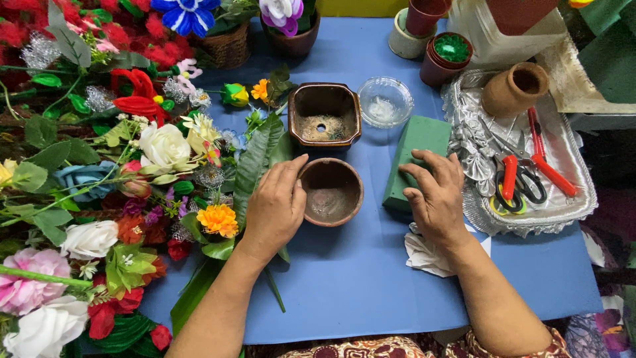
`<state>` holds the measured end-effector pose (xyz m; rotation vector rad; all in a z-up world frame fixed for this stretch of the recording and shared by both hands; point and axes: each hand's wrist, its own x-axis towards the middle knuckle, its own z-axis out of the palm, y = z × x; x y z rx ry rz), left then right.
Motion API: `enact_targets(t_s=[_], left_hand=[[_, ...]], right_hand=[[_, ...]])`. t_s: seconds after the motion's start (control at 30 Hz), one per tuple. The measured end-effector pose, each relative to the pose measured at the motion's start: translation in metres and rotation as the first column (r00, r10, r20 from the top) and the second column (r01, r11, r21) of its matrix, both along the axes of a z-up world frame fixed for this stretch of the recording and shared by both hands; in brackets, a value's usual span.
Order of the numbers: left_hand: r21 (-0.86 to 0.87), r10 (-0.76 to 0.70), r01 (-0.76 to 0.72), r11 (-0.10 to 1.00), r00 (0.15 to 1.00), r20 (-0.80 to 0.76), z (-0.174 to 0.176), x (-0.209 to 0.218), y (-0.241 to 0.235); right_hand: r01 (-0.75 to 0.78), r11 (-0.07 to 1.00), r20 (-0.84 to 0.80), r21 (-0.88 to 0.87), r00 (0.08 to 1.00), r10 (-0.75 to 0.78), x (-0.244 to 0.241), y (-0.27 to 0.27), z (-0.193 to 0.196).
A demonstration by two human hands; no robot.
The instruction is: The person wipes the inside and outside of several small ceramic pots using a white cloth.
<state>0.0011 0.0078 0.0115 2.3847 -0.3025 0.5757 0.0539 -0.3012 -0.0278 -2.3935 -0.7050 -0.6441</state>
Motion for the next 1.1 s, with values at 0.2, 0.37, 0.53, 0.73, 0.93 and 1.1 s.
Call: enact_targets(t_s=[0.2, 0.37, 0.53, 0.73, 0.93, 1.1], left_hand=[[-0.005, 0.008, -0.008, 1.000, 1.000, 0.018, -0.001, 0.001, -0.002], [-0.028, 0.002, -0.001, 1.000, 1.000, 0.021, -0.002, 0.002, -0.001], [-0.029, 0.030, -0.029, 0.999, 0.999, 0.030, -0.003, 0.001, 0.002], [-0.055, 0.029, -0.027, 0.998, 0.999, 0.034, -0.003, 0.000, 0.003], [-0.042, -0.013, 0.015, 0.999, 0.999, 0.035, -0.005, 0.002, 0.007], [0.002, -0.149, 0.150, 0.989, 0.983, -0.110, -0.003, -0.001, 0.008]], right_hand=[[0.015, 1.000, 0.081, -0.018, 0.997, -0.014, -0.002, 0.002, 0.015], [-0.030, 0.993, 0.137, -0.117, 0.990, 0.046, -0.005, 0.010, 0.048], [-0.142, 0.979, 0.114, -0.147, 0.981, 0.160, 0.023, 0.022, 0.064], [-0.182, 0.939, 0.088, -0.292, 0.972, 0.216, 0.061, 0.058, 0.063], [-0.261, 0.870, -0.159, -0.418, 0.964, 0.213, 0.087, 0.074, 0.048], [-0.246, 0.910, -0.116, -0.334, 0.969, 0.219, 0.096, 0.079, 0.033]])
